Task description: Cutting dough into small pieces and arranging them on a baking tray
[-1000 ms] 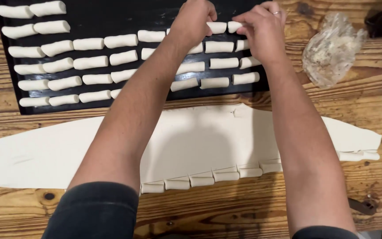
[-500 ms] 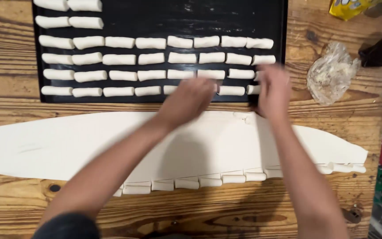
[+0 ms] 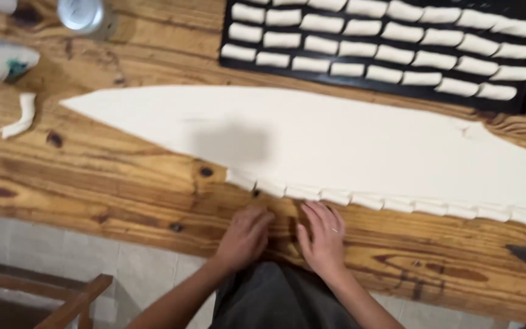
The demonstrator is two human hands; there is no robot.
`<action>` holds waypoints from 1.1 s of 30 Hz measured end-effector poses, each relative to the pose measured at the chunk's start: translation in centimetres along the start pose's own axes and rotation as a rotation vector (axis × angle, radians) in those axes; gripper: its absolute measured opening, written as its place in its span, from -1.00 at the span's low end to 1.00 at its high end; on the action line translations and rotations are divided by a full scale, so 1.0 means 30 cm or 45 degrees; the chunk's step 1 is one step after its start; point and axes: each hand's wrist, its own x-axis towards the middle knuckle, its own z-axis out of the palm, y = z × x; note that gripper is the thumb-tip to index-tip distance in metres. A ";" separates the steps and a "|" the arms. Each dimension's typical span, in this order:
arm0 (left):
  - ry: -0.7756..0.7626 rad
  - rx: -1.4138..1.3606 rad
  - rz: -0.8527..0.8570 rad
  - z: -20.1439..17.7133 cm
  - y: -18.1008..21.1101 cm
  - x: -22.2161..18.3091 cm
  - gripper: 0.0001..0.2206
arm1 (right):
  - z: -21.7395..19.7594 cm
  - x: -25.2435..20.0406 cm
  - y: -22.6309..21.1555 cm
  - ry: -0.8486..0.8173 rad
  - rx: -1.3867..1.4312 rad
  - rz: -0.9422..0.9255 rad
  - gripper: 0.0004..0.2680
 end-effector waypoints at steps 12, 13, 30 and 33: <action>0.026 0.516 0.077 -0.044 -0.282 0.177 -0.56 | 0.267 0.244 -0.097 -0.009 -0.426 0.004 -0.72; 0.035 0.511 0.090 -0.022 -0.336 0.189 -0.56 | 0.287 0.252 -0.090 0.002 -0.437 0.007 -0.72; 0.177 0.736 -0.065 -0.277 -0.349 -0.122 -0.45 | 0.318 -0.127 -0.181 0.006 -0.569 -0.166 -0.44; -0.179 0.677 -0.329 -0.322 -0.357 0.126 -0.43 | 0.330 0.113 -0.232 -0.170 -0.571 -0.016 -0.46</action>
